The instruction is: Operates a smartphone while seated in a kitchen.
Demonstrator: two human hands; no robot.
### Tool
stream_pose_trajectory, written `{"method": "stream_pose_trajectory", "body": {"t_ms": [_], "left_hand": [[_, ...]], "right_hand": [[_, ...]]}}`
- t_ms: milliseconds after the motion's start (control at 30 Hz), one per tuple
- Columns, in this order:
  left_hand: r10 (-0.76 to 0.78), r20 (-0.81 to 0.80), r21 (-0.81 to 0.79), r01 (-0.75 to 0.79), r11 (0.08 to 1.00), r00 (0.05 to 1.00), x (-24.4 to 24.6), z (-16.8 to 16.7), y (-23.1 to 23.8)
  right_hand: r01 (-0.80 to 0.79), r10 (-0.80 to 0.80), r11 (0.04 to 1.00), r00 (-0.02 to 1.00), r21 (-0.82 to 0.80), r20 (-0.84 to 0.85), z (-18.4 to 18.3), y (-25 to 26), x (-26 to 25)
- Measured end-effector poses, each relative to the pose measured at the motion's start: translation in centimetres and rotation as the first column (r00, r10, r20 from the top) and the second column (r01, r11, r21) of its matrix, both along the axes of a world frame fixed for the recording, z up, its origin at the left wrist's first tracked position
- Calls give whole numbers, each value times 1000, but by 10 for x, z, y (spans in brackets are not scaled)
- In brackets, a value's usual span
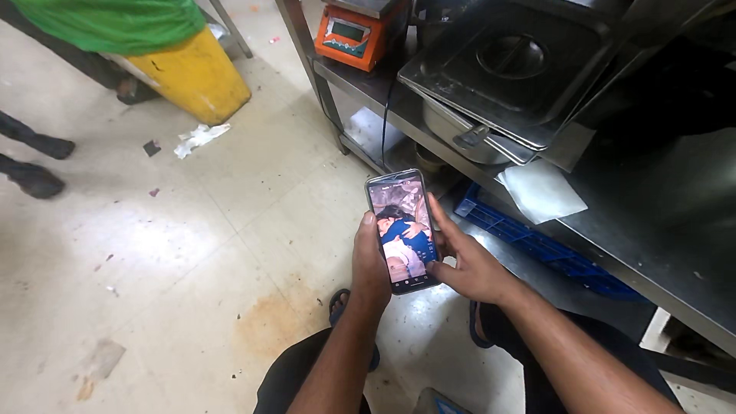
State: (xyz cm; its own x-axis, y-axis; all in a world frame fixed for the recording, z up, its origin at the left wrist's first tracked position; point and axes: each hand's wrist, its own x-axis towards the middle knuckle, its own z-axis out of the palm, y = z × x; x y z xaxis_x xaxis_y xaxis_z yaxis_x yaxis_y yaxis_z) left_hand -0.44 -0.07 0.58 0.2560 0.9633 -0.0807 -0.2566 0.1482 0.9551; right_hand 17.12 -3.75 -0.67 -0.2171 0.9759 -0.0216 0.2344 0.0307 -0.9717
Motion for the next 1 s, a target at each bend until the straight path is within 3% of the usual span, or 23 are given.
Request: {"method": "stream_pose_trajectory", "body": {"t_ms": [1000], "left_hand": [[18,-3,-16,-18,1000,1000,1,0,0]], "right_hand": [[-15,15,1000,1000,-3,4,0,1,0]]}}
